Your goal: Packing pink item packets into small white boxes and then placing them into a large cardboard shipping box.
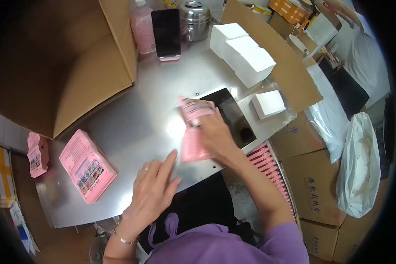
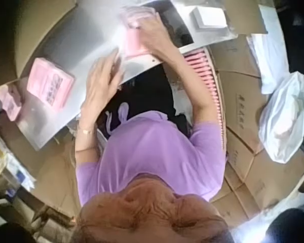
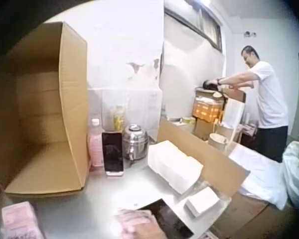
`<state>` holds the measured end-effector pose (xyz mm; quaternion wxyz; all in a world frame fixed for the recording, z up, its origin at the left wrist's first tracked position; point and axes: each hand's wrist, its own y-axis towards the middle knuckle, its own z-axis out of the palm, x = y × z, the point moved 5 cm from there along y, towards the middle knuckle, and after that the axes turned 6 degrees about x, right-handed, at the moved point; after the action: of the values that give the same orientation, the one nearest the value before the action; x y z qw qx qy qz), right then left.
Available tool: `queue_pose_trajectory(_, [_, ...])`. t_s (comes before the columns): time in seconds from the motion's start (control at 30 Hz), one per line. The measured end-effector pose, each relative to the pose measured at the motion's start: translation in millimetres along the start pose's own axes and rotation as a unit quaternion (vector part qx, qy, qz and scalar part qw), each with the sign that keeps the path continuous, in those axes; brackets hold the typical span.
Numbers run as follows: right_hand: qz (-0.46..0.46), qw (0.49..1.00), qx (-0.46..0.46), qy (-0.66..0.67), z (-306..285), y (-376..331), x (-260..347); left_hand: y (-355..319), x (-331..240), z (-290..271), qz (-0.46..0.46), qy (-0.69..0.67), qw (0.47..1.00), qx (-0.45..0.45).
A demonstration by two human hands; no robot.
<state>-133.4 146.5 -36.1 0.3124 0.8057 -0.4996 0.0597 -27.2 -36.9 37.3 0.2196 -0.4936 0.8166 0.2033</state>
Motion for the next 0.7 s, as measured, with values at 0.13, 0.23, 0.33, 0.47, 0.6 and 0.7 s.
queue_pose_trajectory(0.13, [0.142,0.959,0.21,-0.125,-17.9,-7.4,-35.3,-9.9,12.7,-2.4,-0.005,-0.08,0.997,-0.014])
queue_pose_trajectory(0.23, [0.093,0.995,-0.018,-0.024,-74.7,-22.5,-11.2,-31.5,40.4,-43.0,-0.051,0.059,0.984,-0.16])
queue_pose_trajectory(0.33, [0.096,0.957,-0.098,-0.255,-124.6,-21.2,-42.8,-75.2,87.9,-95.1,-0.127,0.209,0.926,-0.288])
queue_pose_trajectory(0.47, [0.146,0.933,-0.114,-0.31,-120.9,-31.5,-91.4,-95.3,168.0,-76.6,-0.287,0.276,0.912,-0.098])
queue_pose_trajectory(0.6, [0.163,0.945,-0.111,-0.26,-122.3,-28.5,-84.7,-92.7,156.1,-87.7,-0.222,0.364,0.887,-0.177])
queue_pose_trajectory(0.7, [0.148,0.952,-0.136,-0.23,-127.9,-31.9,-88.2,-40.6,90.0,-70.4,-0.136,0.031,0.976,-0.169])
